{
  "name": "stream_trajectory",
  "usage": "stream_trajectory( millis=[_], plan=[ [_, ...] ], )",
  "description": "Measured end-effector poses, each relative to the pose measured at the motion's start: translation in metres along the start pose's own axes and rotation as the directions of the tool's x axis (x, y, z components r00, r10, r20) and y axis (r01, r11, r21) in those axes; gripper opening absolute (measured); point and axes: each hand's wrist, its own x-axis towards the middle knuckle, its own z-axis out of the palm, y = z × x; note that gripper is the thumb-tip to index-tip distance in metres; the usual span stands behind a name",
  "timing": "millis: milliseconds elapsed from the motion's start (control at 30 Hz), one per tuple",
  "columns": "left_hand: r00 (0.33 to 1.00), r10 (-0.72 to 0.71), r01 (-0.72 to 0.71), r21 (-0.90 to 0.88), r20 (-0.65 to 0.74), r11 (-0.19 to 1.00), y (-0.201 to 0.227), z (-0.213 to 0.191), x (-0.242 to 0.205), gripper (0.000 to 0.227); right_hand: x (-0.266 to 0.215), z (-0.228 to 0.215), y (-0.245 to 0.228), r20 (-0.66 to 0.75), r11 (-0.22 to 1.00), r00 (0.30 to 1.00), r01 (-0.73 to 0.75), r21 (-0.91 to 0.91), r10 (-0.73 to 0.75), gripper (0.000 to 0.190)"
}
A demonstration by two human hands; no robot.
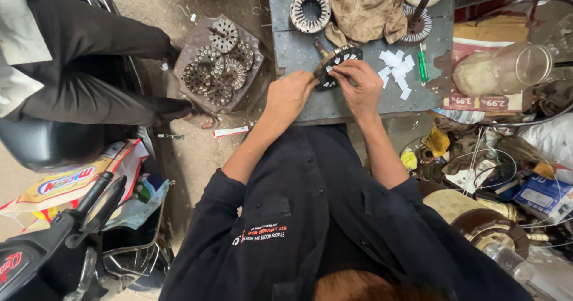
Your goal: The person inserts small white rectangular pieces into the slots of a circular motor stator. They repeatedly pick up the pieces from the table and press them into place around the stator's circumference.
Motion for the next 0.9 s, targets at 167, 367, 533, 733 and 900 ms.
stream_trajectory(
  millis=[167,367,533,733,900],
  plan=[
    [1.0,0.012,-0.006,-0.265,0.023,0.964,-0.01,-0.024,-0.006,0.019,-0.004,0.002,0.003,-0.052,1.0,0.999,-0.014,-0.027,0.013,0.015],
    [0.928,-0.371,0.372,0.05,-0.025,0.927,-0.05,-0.058,-0.004,0.024,0.0,0.006,0.003,-0.092,0.998,0.995,-0.043,-0.055,0.037,0.015],
    [0.979,-0.194,0.202,-0.321,0.058,0.925,-0.034,-0.032,0.006,0.037,-0.001,0.004,0.007,-0.083,0.996,0.995,-0.061,-0.071,0.055,0.014],
    [0.99,-0.106,0.104,0.021,0.09,0.994,0.0,0.004,0.013,0.042,0.003,0.002,0.009,-0.07,0.996,0.996,-0.062,-0.058,0.058,0.014],
    [1.0,0.023,-0.022,-0.044,0.018,0.999,0.007,0.003,0.004,0.02,0.003,-0.001,0.006,-0.054,0.994,0.994,-0.101,-0.041,0.099,0.013]
  ],
)
